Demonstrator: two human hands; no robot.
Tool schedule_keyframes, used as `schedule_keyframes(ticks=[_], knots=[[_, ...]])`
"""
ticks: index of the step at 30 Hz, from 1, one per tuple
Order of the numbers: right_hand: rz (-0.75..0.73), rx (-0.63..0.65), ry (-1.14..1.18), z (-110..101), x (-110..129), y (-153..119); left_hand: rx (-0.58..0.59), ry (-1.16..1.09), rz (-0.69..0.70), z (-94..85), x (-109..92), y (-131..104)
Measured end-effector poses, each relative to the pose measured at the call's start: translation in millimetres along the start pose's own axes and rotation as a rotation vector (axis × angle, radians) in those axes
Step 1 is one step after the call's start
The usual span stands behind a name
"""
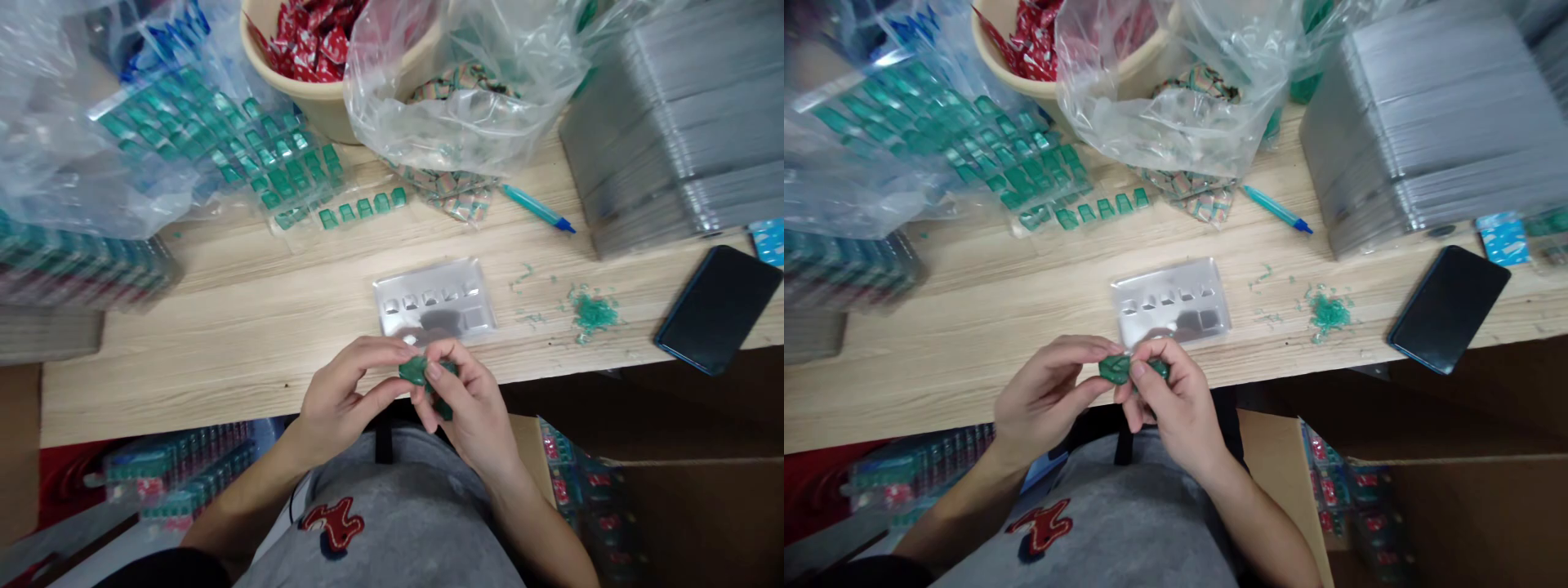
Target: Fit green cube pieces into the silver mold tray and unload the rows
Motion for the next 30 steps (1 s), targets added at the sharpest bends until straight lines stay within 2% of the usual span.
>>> schedule_keyframes(ticks=[2,4,6,8,12,17,20,22,26,28,30], knots=[[-0.009,-0.034,-0.041,-8,-1,0,-0.048,0.049,-0.049,-7.8,10,0],[-0.047,-0.120,-0.101,-21,1,-1,-0.062,0.237,-0.054,-18.3,21,4],[-0.097,-0.210,-0.157,-35,4,-3,-0.019,0.432,-0.020,-25.4,33,11],[-0.123,-0.255,-0.198,-45,6,-3,0.075,0.544,0.014,-25.2,46,20],[-0.085,-0.257,-0.231,-53,2,0,0.174,0.630,0.059,-12.6,66,30],[-0.085,-0.166,-0.192,-50,0,4,0.144,0.666,0.101,-4.0,73,29],[-0.072,-0.052,-0.166,-41,2,5,0.096,0.661,0.066,-6.3,65,26],[-0.081,0.014,-0.185,-34,6,4,0.084,0.565,0.000,-6.8,51,25],[-0.116,0.105,-0.296,-19,13,-3,0.224,0.325,-0.039,4.6,13,28],[-0.130,0.115,-0.379,-14,15,-9,0.285,0.293,-0.017,9.4,-2,30],[-0.153,0.113,-0.475,-11,18,-13,0.291,0.285,-0.011,9.9,-11,30]])
Point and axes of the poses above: each hand's wrist, its own y-axis towards the middle knuckle, its own z-axis out of the palm, x = y × z, the point moved 5 cm from there along y, towards the middle knuckle, and after that the axes turned 5 degrees about x, right-handed, at the moved point
